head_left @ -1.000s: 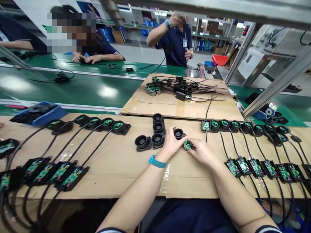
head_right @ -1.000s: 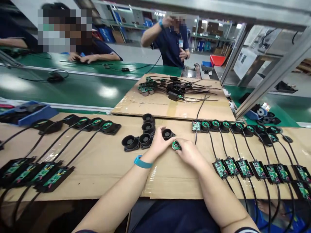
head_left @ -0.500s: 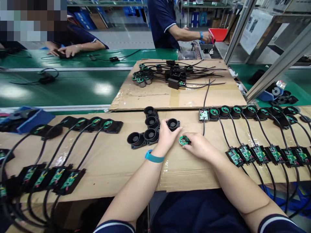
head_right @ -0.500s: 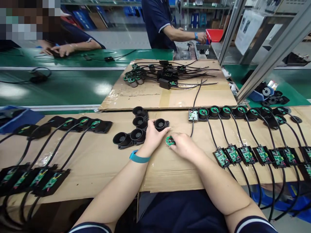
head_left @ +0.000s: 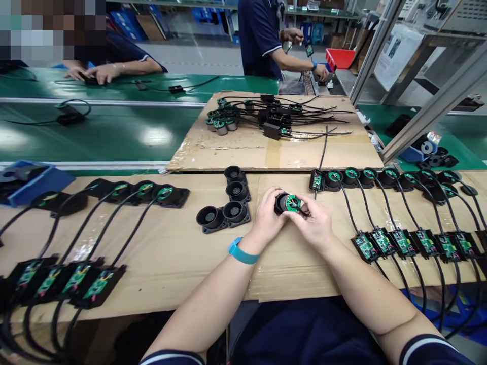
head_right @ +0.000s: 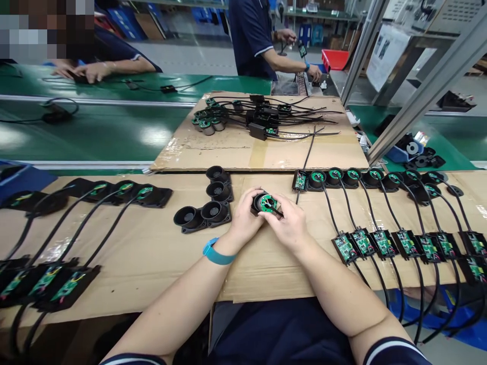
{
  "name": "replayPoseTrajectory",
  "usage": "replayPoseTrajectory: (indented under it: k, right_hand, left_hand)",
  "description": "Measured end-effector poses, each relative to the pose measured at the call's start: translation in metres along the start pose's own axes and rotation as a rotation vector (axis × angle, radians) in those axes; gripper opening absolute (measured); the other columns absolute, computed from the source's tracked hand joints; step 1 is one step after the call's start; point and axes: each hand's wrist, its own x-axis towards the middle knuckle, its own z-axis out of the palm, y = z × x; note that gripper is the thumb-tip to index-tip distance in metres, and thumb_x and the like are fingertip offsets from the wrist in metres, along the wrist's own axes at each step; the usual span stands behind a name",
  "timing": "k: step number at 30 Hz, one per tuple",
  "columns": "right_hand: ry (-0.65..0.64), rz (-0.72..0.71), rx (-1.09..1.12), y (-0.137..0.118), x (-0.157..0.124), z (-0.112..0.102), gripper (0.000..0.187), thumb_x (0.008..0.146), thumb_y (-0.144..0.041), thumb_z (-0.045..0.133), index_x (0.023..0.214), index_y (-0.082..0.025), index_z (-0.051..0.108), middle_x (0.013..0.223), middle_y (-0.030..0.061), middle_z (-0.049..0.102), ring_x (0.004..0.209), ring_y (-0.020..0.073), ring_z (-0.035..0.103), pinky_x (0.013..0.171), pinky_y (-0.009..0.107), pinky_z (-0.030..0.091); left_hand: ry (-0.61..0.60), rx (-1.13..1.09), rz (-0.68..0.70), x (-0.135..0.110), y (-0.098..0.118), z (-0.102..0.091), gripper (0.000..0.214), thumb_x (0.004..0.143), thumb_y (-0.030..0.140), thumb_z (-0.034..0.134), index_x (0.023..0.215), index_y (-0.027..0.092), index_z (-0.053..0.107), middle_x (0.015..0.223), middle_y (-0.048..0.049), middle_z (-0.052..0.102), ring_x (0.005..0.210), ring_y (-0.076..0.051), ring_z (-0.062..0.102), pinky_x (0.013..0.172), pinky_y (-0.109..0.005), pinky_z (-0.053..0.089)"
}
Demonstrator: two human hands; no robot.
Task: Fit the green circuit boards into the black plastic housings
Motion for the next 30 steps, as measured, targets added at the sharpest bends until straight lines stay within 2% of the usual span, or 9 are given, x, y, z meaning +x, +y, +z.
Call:
replayPoseTrajectory:
  k: [6, 10, 17, 19, 23, 25, 27, 29, 30]
  right_hand:
    - [-0.015, -0.016, -0.027, 0.002, 0.0, 0.009, 0.04, 0.088, -0.04, 0.078, 0.121, -0.023, 0.065, 0.112, 0.0092, 0.072, 0.098, 0.0248, 0.069, 0.094, 0.041, 0.058]
    - [0.017, -0.021, -0.058, 0.0, 0.001, 0.011, 0.041, 0.081, -0.039, 0.084, 0.11, -0.022, 0.062, 0.111, 0.0101, 0.067, 0.107, 0.0257, 0.065, 0.095, 0.04, 0.056]
    - [0.033, 0.064, -0.146, 0.002, 0.002, 0.018, 0.045, 0.074, -0.046, 0.088, 0.096, -0.021, 0.057, 0.093, 0.0052, 0.062, 0.088, 0.0232, 0.064, 0.08, 0.038, 0.056]
    - [-0.005, 0.084, -0.157, 0.001, 0.004, 0.017, 0.048, 0.072, -0.047, 0.089, 0.1, -0.02, 0.059, 0.095, 0.0064, 0.063, 0.088, 0.0235, 0.064, 0.08, 0.038, 0.056]
    - [-0.153, 0.078, -0.104, 0.004, 0.009, 0.004, 0.068, 0.07, -0.039, 0.092, 0.126, -0.019, 0.059, 0.117, 0.0118, 0.065, 0.093, 0.024, 0.066, 0.082, 0.038, 0.057]
    - [-0.257, 0.064, -0.095, 0.008, 0.013, -0.007, 0.054, 0.075, -0.03, 0.088, 0.122, -0.02, 0.063, 0.114, 0.0101, 0.068, 0.092, 0.0232, 0.066, 0.083, 0.038, 0.056]
    - [-0.327, 0.031, -0.081, 0.011, 0.017, -0.016, 0.024, 0.083, -0.022, 0.08, 0.104, -0.02, 0.069, 0.099, 0.0063, 0.071, 0.087, 0.0214, 0.067, 0.082, 0.036, 0.055]
    - [-0.308, -0.033, -0.028, 0.012, 0.02, -0.023, 0.002, 0.09, -0.02, 0.071, 0.091, -0.02, 0.069, 0.088, 0.0044, 0.07, 0.083, 0.0194, 0.066, 0.08, 0.033, 0.053]
    - [-0.272, -0.072, 0.007, 0.01, 0.021, -0.025, 0.005, 0.093, -0.02, 0.067, 0.089, -0.019, 0.069, 0.087, 0.0044, 0.07, 0.083, 0.0185, 0.065, 0.079, 0.032, 0.053]
  left_hand:
    - [-0.035, -0.007, -0.012, -0.002, 0.006, 0.001, 0.053, 0.079, 0.009, 0.062, 0.129, 0.022, 0.053, 0.141, -0.013, 0.055, 0.136, -0.027, 0.052, 0.117, -0.049, 0.044]
    - [-0.013, -0.026, 0.0, -0.002, 0.007, 0.001, 0.056, 0.076, 0.004, 0.06, 0.129, 0.022, 0.053, 0.141, -0.0124, 0.055, 0.136, -0.026, 0.053, 0.118, -0.048, 0.044]
    - [0.009, -0.05, 0.055, -0.003, 0.004, 0.003, 0.051, 0.08, 0.005, 0.059, 0.128, 0.02, 0.055, 0.141, -0.0143, 0.056, 0.134, -0.027, 0.054, 0.116, -0.05, 0.045]
    - [-0.003, -0.066, 0.042, -0.003, 0.003, 0.002, 0.05, 0.08, 0.007, 0.061, 0.128, 0.02, 0.056, 0.14, -0.0139, 0.057, 0.134, -0.027, 0.054, 0.116, -0.05, 0.045]
    - [-0.04, -0.114, -0.059, -0.001, 0.0, 0.001, 0.052, 0.077, 0.014, 0.07, 0.127, 0.02, 0.056, 0.135, -0.0116, 0.062, 0.13, -0.027, 0.058, 0.114, -0.049, 0.046]
    - [-0.031, -0.112, -0.112, 0.001, -0.001, -0.001, 0.054, 0.076, 0.015, 0.072, 0.128, 0.02, 0.057, 0.134, -0.0108, 0.064, 0.128, -0.027, 0.06, 0.114, -0.049, 0.046]
    - [-0.011, -0.097, -0.136, 0.003, -0.002, -0.002, 0.054, 0.076, 0.016, 0.072, 0.128, 0.02, 0.057, 0.133, -0.0107, 0.065, 0.127, -0.027, 0.06, 0.114, -0.048, 0.046]
    - [-0.007, -0.09, -0.131, 0.004, -0.002, -0.004, 0.052, 0.078, 0.019, 0.073, 0.128, 0.019, 0.058, 0.132, -0.0113, 0.065, 0.126, -0.027, 0.06, 0.113, -0.047, 0.046]
    - [-0.016, -0.095, -0.125, 0.005, -0.002, -0.004, 0.051, 0.079, 0.02, 0.073, 0.128, 0.018, 0.058, 0.132, -0.0115, 0.065, 0.127, -0.027, 0.06, 0.113, -0.046, 0.046]
